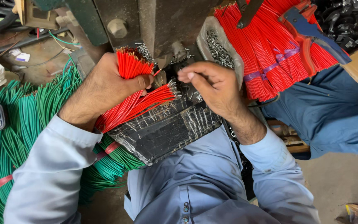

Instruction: The person holds a bundle of red insulated wires in one hand and fits a small metal terminal onto the stripped end of each wire, then uses a bench-mounted crimping press to crimp the terminal onto the wire, repeating this for successive wires and letting finished wires rest on the work surface.

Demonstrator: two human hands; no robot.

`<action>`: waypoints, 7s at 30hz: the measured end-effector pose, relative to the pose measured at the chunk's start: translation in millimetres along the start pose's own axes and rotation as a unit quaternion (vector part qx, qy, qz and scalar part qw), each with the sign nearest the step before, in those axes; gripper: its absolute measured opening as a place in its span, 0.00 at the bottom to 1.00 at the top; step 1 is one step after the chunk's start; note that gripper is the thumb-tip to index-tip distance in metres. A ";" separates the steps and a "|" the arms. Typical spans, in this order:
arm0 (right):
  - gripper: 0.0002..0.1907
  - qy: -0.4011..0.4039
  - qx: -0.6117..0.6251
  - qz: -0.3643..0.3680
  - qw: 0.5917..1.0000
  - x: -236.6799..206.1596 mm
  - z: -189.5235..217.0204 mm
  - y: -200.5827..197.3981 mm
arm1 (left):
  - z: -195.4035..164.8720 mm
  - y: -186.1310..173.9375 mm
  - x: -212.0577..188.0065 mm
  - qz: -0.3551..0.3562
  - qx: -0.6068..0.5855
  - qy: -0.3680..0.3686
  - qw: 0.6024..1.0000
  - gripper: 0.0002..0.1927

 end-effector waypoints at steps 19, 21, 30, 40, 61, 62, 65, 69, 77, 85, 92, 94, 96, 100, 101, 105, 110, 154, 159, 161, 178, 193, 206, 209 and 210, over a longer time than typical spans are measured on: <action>0.05 0.021 -0.097 -0.015 0.995 30.0 -26.6 13.8 | 11.1 0.7 0.5 -0.011 0.012 -0.014 1.000 0.07; 0.05 0.016 -0.092 -0.013 0.996 30.5 -27.1 13.7 | 10.2 0.4 0.1 -0.011 0.008 -0.012 1.000 0.07; 0.04 0.013 -0.083 0.002 0.996 32.7 -32.4 8.5 | 11.7 0.5 0.5 -0.010 0.011 -0.048 0.999 0.06; 0.08 0.003 0.032 0.075 0.997 19.7 -6.9 12.0 | 2.1 3.0 -2.6 0.012 -0.015 -0.002 1.000 0.06; 0.07 0.026 -0.366 0.139 0.920 -15.2 32.6 -20.6 | -4.5 0.7 -1.4 0.033 -0.013 -0.015 0.999 0.08; 0.07 0.022 -0.364 0.135 0.921 -15.0 31.6 -20.5 | -4.1 0.7 -1.1 0.033 -0.016 -0.010 0.999 0.08; 0.06 0.018 -0.357 0.124 0.926 -14.7 28.4 -20.7 | -2.1 1.1 -0.2 0.037 -0.026 0.000 0.999 0.07; 0.06 0.022 -0.346 0.114 0.931 -14.6 25.7 -23.0 | 0.3 1.7 0.0 0.034 -0.027 -0.001 0.999 0.06; 0.05 -0.051 -0.354 0.096 0.929 -16.0 26.1 -22.6 | 0.6 1.0 0.1 0.031 -0.009 0.011 0.999 0.06; 0.13 -0.084 -0.376 0.067 0.920 -20.8 28.6 -19.5 | -1.9 0.8 -0.2 0.009 0.025 -0.024 0.999 0.08; 0.05 -0.062 -0.278 0.006 0.958 -8.4 27.7 -10.6 | -2.2 -2.8 -2.8 -0.010 0.032 -0.028 0.999 0.08; 0.05 -0.073 -0.255 0.000 0.964 -0.8 25.3 -1.7 | -1.2 -3.8 -1.7 -0.014 0.035 -0.020 0.999 0.08; 0.05 -0.052 -0.149 0.001 0.987 9.8 17.5 7.3 | 1.7 -4.7 -1.0 -0.017 0.036 -0.026 0.999 0.08; 0.07 0.010 -0.062 -0.029 0.998 21.3 -4.8 23.4 | 4.2 -5.3 -0.9 -0.027 0.035 -0.005 0.999 0.08; 0.06 0.000 -0.059 -0.021 0.998 23.5 -6.5 24.4 | 5.1 -5.8 -0.3 -0.027 0.033 -0.004 0.999 0.08; 0.04 0.006 -0.025 -0.006 1.000 29.2 -16.4 20.3 | 7.4 -5.2 0.1 -0.022 0.015 -0.001 1.000 0.08; 0.04 0.020 -0.068 -0.004 0.997 29.4 -25.9 16.6 | 7.2 -2.2 0.6 -0.013 -0.027 0.007 1.000 0.07; 0.07 0.016 -0.348 0.069 0.935 -6.1 24.8 -12.7 | 2.0 3.6 -2.6 -0.001 -0.015 -0.041 0.999 0.07; 0.04 0.014 -0.369 0.049 0.928 -7.4 17.2 -11.5 | 2.2 2.8 -2.7 0.000 -0.003 -0.043 0.999 0.07; 0.03 0.026 -0.332 0.021 0.943 -7.2 15.5 -12.1 | 3.9 2.1 -2.3 0.000 -0.008 -0.046 0.999 0.07; 0.06 0.022 0.084 -0.010 0.996 28.4 -22.5 21.7 | 11.3 -2.4 -1.5 -0.013 0.003 -0.016 1.000 0.07; 0.06 0.037 -0.106 -0.009 0.994 31.6 -21.7 18.0 | 12.0 -1.9 -1.6 -0.014 -0.012 -0.053 0.998 0.09; 0.06 0.030 -0.042 0.001 0.999 12.6 8.8 14.0 | 12.9 1.4 -0.7 -0.010 -0.045 -0.065 0.997 0.08; 0.07 0.052 -0.264 -0.018 0.963 -2.8 24.2 6.9 | 13.1 1.7 -2.3 -0.008 -0.066 -0.066 0.996 0.07; 0.09 0.058 -0.338 0.010 0.939 -7.0 27.4 6.8 | 12.7 1.3 -2.5 -0.008 -0.062 -0.063 0.996 0.07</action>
Point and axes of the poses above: each hand's wrist, its own x-axis towards the middle knuckle, its own y-axis out of the palm, z = x × y, the point moved 5 cm from there along x, towards the middle knuckle, and after that the axes turned 12 degrees about x, right-handed, at the moved point
